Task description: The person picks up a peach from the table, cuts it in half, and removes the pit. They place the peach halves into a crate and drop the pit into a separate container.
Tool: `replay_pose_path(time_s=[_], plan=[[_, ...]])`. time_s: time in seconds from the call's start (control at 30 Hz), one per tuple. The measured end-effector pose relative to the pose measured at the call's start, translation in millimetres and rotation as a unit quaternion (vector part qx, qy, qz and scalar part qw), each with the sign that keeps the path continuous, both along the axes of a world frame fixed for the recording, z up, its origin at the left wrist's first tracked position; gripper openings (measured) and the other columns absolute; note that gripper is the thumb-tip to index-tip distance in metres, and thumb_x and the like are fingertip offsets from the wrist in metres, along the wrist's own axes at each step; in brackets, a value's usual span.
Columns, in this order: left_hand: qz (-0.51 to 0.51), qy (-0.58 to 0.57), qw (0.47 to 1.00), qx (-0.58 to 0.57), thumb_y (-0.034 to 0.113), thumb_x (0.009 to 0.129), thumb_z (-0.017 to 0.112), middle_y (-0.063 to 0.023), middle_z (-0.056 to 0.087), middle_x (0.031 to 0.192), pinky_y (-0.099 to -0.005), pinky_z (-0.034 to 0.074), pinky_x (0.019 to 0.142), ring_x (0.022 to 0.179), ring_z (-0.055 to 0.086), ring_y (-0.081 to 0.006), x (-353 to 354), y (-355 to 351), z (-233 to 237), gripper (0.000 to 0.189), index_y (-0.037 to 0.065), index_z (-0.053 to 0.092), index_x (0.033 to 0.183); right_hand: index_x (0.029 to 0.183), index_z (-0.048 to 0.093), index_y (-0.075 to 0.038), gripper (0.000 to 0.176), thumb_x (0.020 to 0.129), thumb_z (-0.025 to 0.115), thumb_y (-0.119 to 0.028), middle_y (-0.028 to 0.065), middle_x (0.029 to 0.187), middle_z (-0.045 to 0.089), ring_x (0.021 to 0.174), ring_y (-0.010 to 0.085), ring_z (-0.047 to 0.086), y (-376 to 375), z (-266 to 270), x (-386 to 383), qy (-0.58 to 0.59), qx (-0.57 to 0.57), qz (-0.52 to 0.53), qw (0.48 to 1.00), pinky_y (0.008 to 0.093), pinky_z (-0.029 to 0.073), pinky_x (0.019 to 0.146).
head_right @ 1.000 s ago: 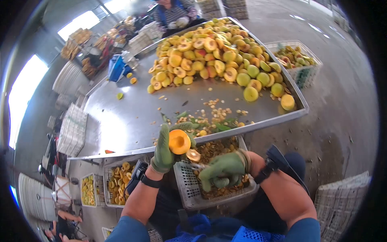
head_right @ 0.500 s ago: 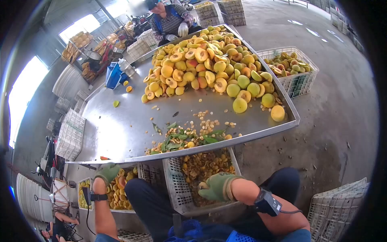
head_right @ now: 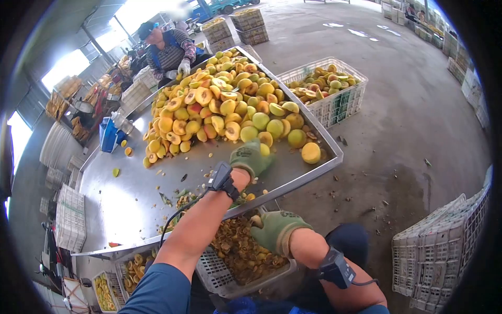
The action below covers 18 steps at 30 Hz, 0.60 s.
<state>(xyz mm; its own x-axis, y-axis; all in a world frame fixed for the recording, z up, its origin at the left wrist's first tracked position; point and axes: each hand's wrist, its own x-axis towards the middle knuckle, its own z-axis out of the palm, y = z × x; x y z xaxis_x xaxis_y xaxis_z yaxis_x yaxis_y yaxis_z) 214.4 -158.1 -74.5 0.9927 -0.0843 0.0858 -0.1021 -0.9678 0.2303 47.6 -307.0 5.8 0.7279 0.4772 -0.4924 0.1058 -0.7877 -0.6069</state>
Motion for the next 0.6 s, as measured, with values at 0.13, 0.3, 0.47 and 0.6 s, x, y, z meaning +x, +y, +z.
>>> replay_pose_path(time_s=[0.13, 0.3, 0.47, 0.6], plan=[[-0.062, 0.200, 0.884, -0.418, 0.044, 0.092, 0.067, -0.0184, 0.072, 0.114, -0.0365, 0.060, 0.073, 0.089, 0.074, -0.0256, -7, 64, 18, 0.060, 0.005, 0.058, 0.137, 0.101, 0.070, -0.002, 0.038, 0.095, 0.062, -0.038, 0.0199, 0.092, 0.073, 0.088, 0.0358, 0.072, -14, -9, 4, -0.059, 0.131, -0.157, 0.977, 0.0424, 0.054, 0.079], [-0.015, 0.274, 0.591, -0.759, 0.039, 0.098, 0.061, -0.0169, 0.070, 0.116, -0.0254, 0.060, 0.062, 0.078, 0.072, -0.0182, -103, 108, 67, 0.060, 0.003, 0.049, 0.145, 0.094, 0.065, 0.000, 0.035, 0.095, 0.065, -0.035, 0.0204, 0.084, 0.070, 0.081, 0.0355, 0.068, 14, -17, 10, -0.034, 0.308, -0.153, 0.938, 0.0434, 0.053, 0.073], [-0.030, 0.222, 0.667, -0.710, 0.035, 0.099, 0.059, -0.0153, 0.068, 0.120, -0.0269, 0.058, 0.068, 0.087, 0.070, -0.0200, -161, 125, 69, 0.059, -0.001, 0.050, 0.145, 0.096, 0.064, 0.000, 0.035, 0.095, 0.063, -0.034, 0.0262, 0.088, 0.069, 0.088, 0.0478, 0.067, 53, -24, 1, -0.146, 0.291, -0.111, 0.939, 0.0489, 0.052, 0.077], [-0.037, 0.222, 0.676, -0.702, 0.024, 0.102, 0.054, -0.0120, 0.062, 0.132, -0.0316, 0.056, 0.088, 0.110, 0.065, -0.0218, -186, 130, 70, 0.050, 0.002, 0.051, 0.146, 0.103, 0.063, -0.002, 0.028, 0.092, 0.069, -0.028, 0.0251, 0.092, 0.069, 0.089, 0.0469, 0.067, 76, -30, -5, -0.153, 0.342, -0.097, 0.922, 0.0491, 0.052, 0.073]])
